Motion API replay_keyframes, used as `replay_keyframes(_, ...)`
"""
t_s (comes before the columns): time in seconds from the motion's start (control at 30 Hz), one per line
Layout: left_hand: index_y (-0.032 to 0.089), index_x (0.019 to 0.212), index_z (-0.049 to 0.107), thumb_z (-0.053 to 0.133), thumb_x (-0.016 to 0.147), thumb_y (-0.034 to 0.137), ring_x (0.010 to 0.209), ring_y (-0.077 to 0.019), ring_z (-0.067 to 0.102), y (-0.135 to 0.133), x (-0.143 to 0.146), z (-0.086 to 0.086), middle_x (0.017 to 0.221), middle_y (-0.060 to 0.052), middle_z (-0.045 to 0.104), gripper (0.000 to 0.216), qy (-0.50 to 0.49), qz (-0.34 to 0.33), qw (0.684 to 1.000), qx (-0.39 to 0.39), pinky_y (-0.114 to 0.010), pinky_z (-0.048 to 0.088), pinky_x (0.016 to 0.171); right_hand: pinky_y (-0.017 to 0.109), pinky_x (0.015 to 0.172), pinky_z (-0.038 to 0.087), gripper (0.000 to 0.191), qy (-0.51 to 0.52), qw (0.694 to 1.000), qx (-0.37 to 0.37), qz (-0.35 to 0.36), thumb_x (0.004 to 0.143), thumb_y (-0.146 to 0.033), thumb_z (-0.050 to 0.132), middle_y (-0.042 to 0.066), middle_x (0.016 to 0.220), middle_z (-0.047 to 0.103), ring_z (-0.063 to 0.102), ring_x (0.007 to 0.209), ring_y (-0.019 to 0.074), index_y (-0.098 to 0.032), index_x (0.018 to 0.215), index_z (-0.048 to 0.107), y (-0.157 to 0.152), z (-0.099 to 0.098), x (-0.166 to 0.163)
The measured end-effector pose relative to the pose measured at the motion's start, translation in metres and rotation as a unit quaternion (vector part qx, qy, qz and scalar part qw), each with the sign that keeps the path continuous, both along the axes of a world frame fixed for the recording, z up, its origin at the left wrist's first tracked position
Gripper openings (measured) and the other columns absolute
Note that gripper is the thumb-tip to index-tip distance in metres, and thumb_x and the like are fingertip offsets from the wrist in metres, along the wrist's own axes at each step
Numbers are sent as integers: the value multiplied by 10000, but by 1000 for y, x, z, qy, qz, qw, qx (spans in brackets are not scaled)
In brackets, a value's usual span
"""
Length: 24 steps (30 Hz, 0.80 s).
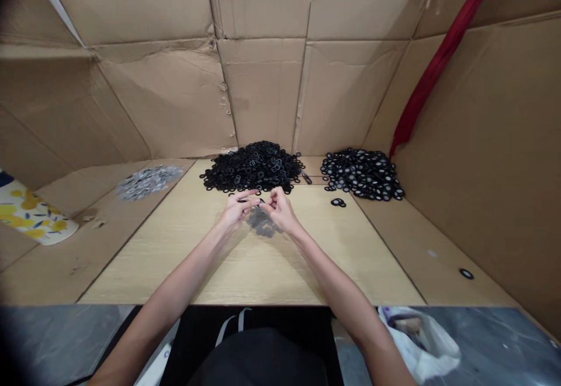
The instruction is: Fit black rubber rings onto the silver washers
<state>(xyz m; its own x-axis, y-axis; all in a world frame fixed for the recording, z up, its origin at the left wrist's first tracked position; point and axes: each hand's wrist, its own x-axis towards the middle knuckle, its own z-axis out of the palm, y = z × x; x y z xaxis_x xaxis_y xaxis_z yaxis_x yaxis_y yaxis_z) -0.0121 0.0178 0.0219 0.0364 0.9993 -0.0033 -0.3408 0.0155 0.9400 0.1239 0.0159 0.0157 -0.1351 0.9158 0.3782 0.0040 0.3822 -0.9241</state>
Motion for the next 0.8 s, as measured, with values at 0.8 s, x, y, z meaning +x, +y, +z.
replay_keyframes(0.8,125,836,698,699,578,298,390,-37,379,-7,10,-17,707,-52,665,310,81,47,993,68,-211,274,393,245,584,429,508,232,958,-165,-25,502,-249,747,-61,638,603,566,578,111,-227,861,389,4,-10,-5)
